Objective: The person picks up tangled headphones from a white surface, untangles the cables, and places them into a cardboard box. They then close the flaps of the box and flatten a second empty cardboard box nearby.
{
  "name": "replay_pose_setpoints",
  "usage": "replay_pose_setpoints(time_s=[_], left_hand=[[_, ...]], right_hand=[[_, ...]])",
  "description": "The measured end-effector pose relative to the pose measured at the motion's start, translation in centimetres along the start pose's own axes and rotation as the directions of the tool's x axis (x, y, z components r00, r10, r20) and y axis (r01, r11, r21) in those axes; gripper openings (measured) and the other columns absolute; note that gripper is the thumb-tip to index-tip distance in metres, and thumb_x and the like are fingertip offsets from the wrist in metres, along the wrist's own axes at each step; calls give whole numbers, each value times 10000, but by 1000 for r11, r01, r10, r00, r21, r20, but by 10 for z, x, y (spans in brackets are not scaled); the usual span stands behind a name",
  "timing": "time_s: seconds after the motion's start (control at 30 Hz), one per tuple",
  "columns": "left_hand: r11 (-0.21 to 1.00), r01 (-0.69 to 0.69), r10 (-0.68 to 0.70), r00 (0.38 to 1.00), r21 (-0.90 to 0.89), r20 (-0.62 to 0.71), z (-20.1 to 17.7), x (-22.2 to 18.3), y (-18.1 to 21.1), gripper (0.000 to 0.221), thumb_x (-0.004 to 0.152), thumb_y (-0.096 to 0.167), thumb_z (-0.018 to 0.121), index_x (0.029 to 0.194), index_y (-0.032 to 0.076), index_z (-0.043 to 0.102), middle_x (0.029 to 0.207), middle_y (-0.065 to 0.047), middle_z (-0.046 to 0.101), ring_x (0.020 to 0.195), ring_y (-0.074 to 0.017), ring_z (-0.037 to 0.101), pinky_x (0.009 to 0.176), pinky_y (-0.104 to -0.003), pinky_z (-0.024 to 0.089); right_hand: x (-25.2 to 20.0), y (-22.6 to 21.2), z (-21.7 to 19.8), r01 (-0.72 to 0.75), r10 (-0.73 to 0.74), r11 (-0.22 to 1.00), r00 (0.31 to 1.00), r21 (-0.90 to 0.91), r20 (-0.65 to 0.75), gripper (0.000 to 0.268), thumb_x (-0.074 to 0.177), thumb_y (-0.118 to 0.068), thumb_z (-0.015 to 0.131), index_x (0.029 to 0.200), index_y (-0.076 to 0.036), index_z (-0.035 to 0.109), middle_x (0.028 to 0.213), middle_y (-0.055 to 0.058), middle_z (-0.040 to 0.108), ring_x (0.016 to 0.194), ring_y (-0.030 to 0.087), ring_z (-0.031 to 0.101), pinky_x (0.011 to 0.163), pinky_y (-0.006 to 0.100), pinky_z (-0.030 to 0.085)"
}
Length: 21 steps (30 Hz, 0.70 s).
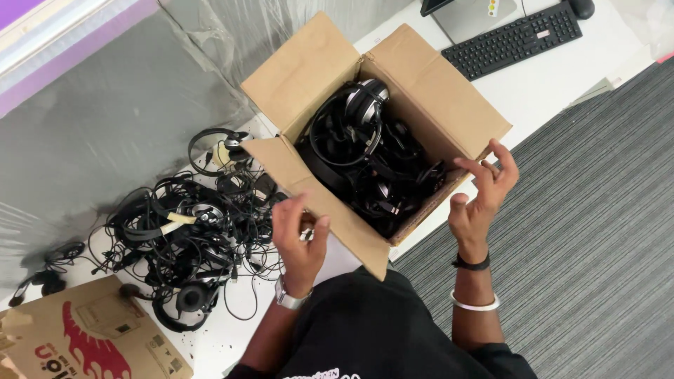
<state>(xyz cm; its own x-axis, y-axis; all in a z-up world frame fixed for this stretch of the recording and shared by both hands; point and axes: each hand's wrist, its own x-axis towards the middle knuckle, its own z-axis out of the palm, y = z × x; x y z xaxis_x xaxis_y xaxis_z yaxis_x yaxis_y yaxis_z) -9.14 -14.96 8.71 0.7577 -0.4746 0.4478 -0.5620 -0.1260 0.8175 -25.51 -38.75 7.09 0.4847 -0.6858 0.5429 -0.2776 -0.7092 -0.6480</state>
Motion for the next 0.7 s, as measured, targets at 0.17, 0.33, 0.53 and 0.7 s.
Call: replay_pose_setpoints(time_s=[0.17, 0.33, 0.53, 0.7], left_hand=[[992, -102, 92, 989, 80, 118, 25, 37, -12, 508, 856, 429, 789, 1216, 77, 717, 1017, -104, 517, 779, -198, 589, 663, -317, 512], [968, -162, 115, 965, 191, 235, 51, 68, -4, 518, 816, 455, 797, 1196, 108, 742, 992, -96, 502, 835, -254, 592, 695, -380, 539], [913, -299, 201, 922, 277, 331, 90, 85, -21, 370, 789, 429, 789, 1001, 131, 727, 1229, -110, 603, 941, -270, 649, 765, -427, 560], [880, -309, 86, 850, 361, 520, 120, 75, -55, 344, 891, 436, 769, 1050, 133, 739, 1186, -51, 613, 1056, -268, 667, 801, -428, 567]], right_hand=[[-12, 20, -6, -51, 57, 996, 996, 80, -72, 783, 1020, -780, 407, 1087, -45, 668, 1550, 188, 381, 1484, 342, 365, 1194, 534, 372], [-21, 36, -15, -25, 37, 992, 995, 124, -96, 776, 997, -800, 466, 1079, -45, 622, 1563, 187, 350, 1511, 352, 312, 1239, 577, 274], [-21, 36, -13, 19, -7, 977, 998, 210, -59, 844, 852, -889, 593, 1078, -76, 604, 1539, 164, 332, 1517, 354, 312, 1210, 579, 395], [-19, 30, -2, -68, 76, 988, 995, 138, -58, 875, 791, -885, 601, 1163, -97, 671, 1615, 159, 364, 1521, 360, 328, 1256, 576, 342]])
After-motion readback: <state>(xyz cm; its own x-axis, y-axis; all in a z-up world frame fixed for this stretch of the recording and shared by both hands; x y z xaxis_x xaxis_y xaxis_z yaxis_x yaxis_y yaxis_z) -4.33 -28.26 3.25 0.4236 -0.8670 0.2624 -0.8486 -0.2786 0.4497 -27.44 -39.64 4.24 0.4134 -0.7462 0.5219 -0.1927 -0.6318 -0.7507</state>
